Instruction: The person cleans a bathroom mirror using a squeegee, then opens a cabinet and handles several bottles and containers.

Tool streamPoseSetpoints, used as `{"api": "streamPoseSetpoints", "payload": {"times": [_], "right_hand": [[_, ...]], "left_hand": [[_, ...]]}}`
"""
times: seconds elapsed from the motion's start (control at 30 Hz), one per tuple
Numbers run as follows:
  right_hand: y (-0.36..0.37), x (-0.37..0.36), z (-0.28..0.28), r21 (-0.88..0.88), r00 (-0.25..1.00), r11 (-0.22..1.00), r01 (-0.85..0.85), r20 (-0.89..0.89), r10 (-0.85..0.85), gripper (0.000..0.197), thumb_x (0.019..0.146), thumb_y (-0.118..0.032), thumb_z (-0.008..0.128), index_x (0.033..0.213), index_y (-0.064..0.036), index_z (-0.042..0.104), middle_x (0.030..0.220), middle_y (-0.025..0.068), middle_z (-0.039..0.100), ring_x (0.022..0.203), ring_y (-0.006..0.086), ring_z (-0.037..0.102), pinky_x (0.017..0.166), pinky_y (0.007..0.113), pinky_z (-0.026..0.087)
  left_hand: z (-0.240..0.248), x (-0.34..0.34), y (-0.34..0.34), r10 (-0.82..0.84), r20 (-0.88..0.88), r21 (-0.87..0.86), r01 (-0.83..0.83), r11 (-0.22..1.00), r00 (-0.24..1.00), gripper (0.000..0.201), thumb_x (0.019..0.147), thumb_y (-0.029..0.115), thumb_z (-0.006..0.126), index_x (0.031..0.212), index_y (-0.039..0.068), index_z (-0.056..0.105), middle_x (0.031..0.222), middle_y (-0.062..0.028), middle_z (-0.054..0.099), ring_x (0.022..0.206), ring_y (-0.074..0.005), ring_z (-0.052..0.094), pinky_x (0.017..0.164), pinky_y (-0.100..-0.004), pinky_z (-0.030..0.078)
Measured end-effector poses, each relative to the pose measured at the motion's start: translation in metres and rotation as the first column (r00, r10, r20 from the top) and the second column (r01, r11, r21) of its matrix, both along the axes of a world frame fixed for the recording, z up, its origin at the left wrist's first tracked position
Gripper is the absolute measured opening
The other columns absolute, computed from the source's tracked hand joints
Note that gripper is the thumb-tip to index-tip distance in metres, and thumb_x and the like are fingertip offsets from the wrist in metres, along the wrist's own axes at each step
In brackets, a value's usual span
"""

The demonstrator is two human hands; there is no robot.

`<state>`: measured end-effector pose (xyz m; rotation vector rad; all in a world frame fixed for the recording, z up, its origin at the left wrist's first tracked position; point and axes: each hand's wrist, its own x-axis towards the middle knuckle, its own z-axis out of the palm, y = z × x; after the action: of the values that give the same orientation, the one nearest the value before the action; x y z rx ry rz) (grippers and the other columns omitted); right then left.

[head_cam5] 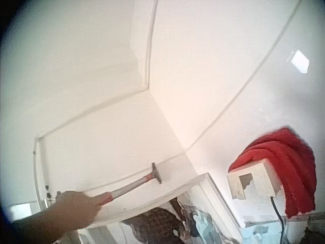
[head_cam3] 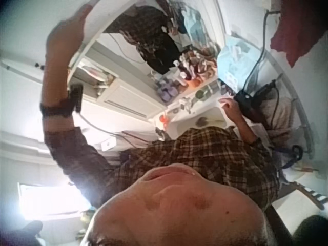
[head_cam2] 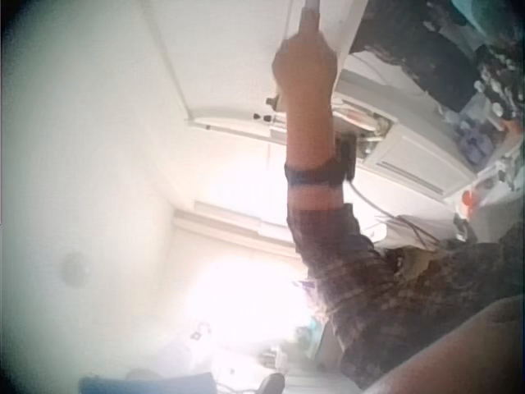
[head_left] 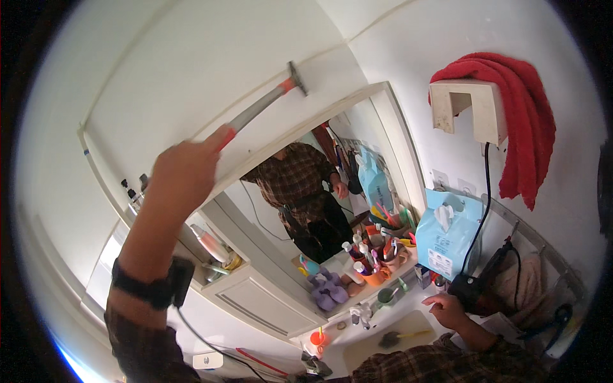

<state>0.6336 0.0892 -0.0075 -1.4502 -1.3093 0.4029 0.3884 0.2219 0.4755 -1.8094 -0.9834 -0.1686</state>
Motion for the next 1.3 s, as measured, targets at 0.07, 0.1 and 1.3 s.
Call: {"api": "streamPoseSetpoints", "payload": {"times": [0.07, 0.1, 1.3], "right_hand": [[0.022, -0.001, -0.001, 0.016, 0.995, 0.996, -0.092, 0.026, 0.092, 0.022, 0.07, 0.002, 0.05, 0.087, -0.0027, 0.063, 0.077, 0.0099, 0.061, 0.061, 0.0152, 0.059, 0.057, 0.027, 0.046], [0.026, -0.003, 0.001, -0.015, 0.993, 0.993, -0.114, -0.044, 0.113, 0.024, 0.069, 0.001, 0.048, 0.087, -0.0026, 0.063, 0.082, 0.0129, 0.061, 0.072, 0.0215, 0.059, 0.066, 0.031, 0.046], [0.099, -0.075, 0.198, 0.317, 0.66, 0.758, -0.569, -0.373, 0.652, 0.043, 0.09, -0.011, 0.034, 0.132, -0.006, 0.023, 0.115, 0.0094, 0.046, 0.101, 0.0167, 0.05, 0.082, 0.027, 0.043]], "left_hand": [[-0.001, 0.032, 0.013, -0.001, -0.038, -0.02, 0.0, 1.0, 0.999, 0.037, 0.088, 0.017, 0.04, 0.124, 0.023, 0.036, 0.069, -0.0146, 0.059, 0.061, -0.0276, 0.06, 0.055, -0.0382, 0.05], [-0.006, 0.04, 0.022, 0.014, -0.037, -0.019, -0.015, 1.0, 0.999, 0.037, 0.088, 0.017, 0.04, 0.124, 0.023, 0.036, 0.069, -0.0146, 0.059, 0.061, -0.0276, 0.06, 0.055, -0.0382, 0.05], [-0.233, 0.065, 0.029, 0.502, 0.862, 0.009, 0.994, 0.111, -0.064, 0.018, 0.089, 0.019, 0.043, 0.102, 0.007, 0.041, 0.08, -0.0025, 0.048, 0.068, -0.0085, 0.047, 0.058, -0.023, 0.04]]}}
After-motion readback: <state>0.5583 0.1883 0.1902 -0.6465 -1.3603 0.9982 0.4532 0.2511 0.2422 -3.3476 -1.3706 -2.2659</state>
